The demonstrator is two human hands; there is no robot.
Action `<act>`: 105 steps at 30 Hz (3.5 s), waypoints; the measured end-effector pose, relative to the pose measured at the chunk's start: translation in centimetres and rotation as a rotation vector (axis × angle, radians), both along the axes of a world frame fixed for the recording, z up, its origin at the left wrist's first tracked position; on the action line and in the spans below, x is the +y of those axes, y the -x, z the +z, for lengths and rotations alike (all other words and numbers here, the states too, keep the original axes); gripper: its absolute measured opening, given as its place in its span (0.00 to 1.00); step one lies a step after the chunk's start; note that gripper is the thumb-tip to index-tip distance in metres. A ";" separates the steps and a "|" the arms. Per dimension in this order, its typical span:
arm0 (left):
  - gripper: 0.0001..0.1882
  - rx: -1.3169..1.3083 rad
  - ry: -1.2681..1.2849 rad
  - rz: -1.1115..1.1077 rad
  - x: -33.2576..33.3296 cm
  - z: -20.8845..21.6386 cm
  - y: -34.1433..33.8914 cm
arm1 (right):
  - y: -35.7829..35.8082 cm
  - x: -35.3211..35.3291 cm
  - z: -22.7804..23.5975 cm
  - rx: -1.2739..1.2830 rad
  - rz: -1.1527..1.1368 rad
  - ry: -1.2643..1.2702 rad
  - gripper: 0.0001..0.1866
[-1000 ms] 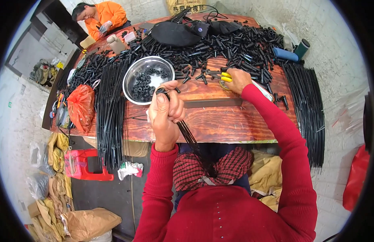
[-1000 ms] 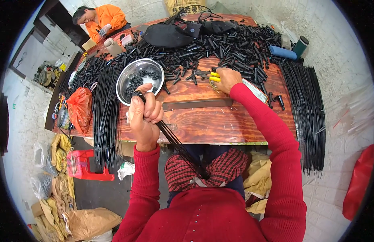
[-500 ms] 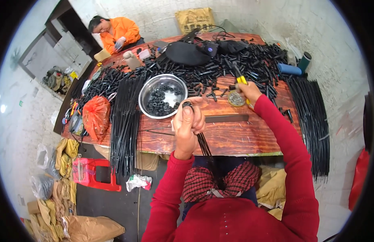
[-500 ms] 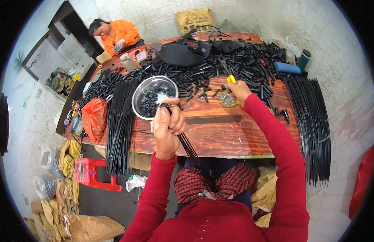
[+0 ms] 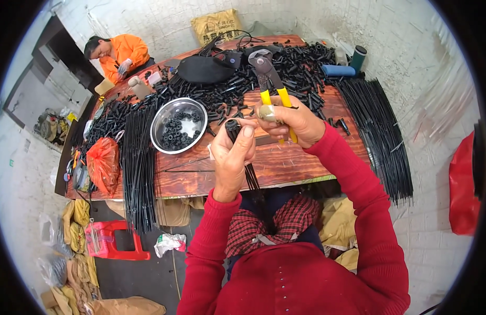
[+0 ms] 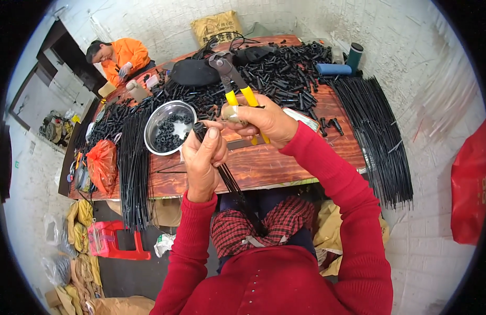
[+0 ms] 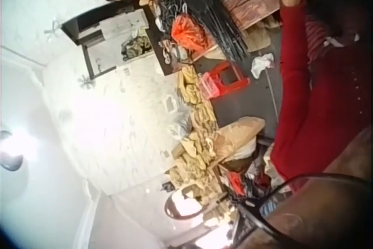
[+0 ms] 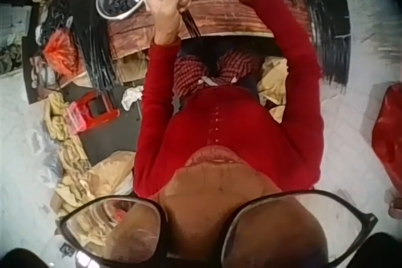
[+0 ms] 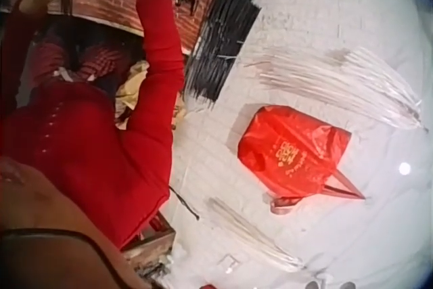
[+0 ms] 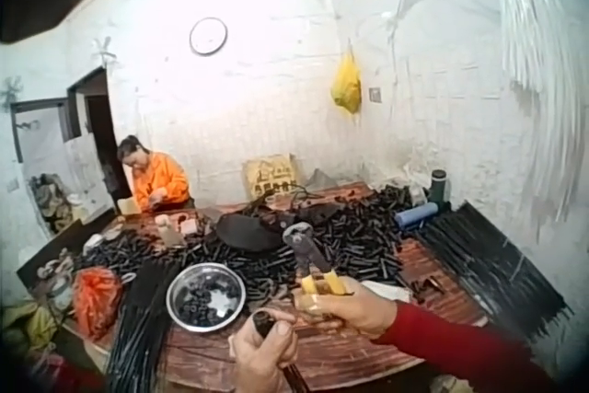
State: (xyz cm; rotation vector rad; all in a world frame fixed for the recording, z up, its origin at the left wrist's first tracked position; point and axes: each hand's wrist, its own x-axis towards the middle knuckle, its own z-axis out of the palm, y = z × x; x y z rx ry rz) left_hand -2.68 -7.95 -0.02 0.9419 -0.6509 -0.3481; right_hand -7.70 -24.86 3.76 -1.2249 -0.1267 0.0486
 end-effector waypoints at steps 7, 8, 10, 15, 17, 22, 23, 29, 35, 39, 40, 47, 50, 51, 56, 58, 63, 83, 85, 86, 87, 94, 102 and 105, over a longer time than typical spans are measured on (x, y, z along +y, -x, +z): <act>0.11 0.012 -0.030 -0.007 0.6 1.0 1.5 | 1.5 1.3 0.1 -0.233 -0.156 0.310 0.13; 0.11 0.024 -0.036 -0.011 0.6 1.1 1.6 | 1.7 1.4 -0.2 -0.235 -0.159 0.314 0.13; 0.11 0.028 -0.050 -0.010 0.8 1.2 1.5 | 1.8 2.0 -0.7 -0.494 -0.325 0.430 0.11; 0.09 0.100 -0.038 -0.016 1.3 1.0 1.0 | 2.5 2.2 -0.4 -0.633 -0.426 0.682 0.09; 0.09 0.104 -0.070 -0.084 1.5 1.1 0.9 | 3.0 2.2 0.0 -0.636 -0.484 0.836 0.11; 0.11 0.120 -0.087 -0.063 1.3 1.3 1.4 | 3.1 1.6 -0.5 -0.744 -0.533 0.961 0.16; 0.11 0.122 -0.099 -0.053 1.3 1.4 1.4 | 3.2 1.6 -0.6 -0.740 -0.534 0.960 0.16; 0.12 0.060 -0.102 -0.040 1.1 0.7 1.4 | 3.7 1.7 -0.1 -0.783 -0.526 0.995 0.16; 0.23 -0.016 -0.022 -0.036 0.7 1.0 2.3 | 3.3 2.9 -1.2 -0.464 -0.429 0.511 0.10; 0.28 -0.002 0.105 -0.150 1.1 0.9 2.1 | 3.3 3.9 -1.0 -0.336 -0.376 0.315 0.13; 0.29 -0.015 0.088 -0.148 1.1 1.0 2.1 | 3.1 4.1 -0.9 -0.321 -0.371 0.276 0.14; 0.26 -0.013 0.058 -0.125 1.1 0.8 2.2 | 2.7 4.0 -0.9 -0.255 -0.324 0.138 0.13; 0.25 -0.028 0.061 -0.131 1.1 0.7 2.2 | 2.9 4.3 -0.5 -0.264 -0.325 0.162 0.13; 0.25 -0.028 0.060 -0.125 1.1 0.7 2.2 | 3.0 4.4 -0.4 -0.262 -0.325 0.162 0.13; 0.24 -0.033 0.060 -0.118 0.8 0.7 2.4 | 3.0 4.2 -0.4 -0.278 -0.341 0.176 0.12; 0.24 -0.048 0.048 -0.102 0.8 0.7 2.4 | 3.0 4.5 -0.3 -0.271 -0.359 0.186 0.13; 0.24 -0.070 0.036 -0.098 0.8 0.5 2.3 | 3.0 4.2 -0.5 -0.272 -0.375 0.226 0.13; 0.30 -0.030 0.021 -0.018 1.1 -0.3 1.7 | 2.4 4.5 0.5 -0.575 -0.594 0.856 0.07; 0.30 -0.028 0.076 -0.100 1.2 -0.1 1.3 | 1.6 4.4 0.3 -0.356 -0.303 0.292 0.08; 0.31 -0.026 0.131 -0.180 1.3 0.0 1.1 | 1.6 4.0 0.5 -0.359 -0.296 0.294 0.08; 0.31 -0.040 0.136 -0.182 1.5 0.0 1.0 | 2.2 3.0 1.0 -0.216 -0.201 0.357 0.09; 0.30 -0.066 0.111 -0.144 2.1 -0.1 0.3 | 5.6 0.1 3.5 -0.030 0.133 0.872 0.14; 0.26 -0.039 0.098 -0.153 1.8 0.3 1.2 | 5.0 -0.7 4.1 -0.063 0.231 0.782 0.24; 0.26 -0.051 0.079 -0.150 1.9 0.1 1.0 | 4.4 -0.7 4.6 0.042 0.288 0.815 0.11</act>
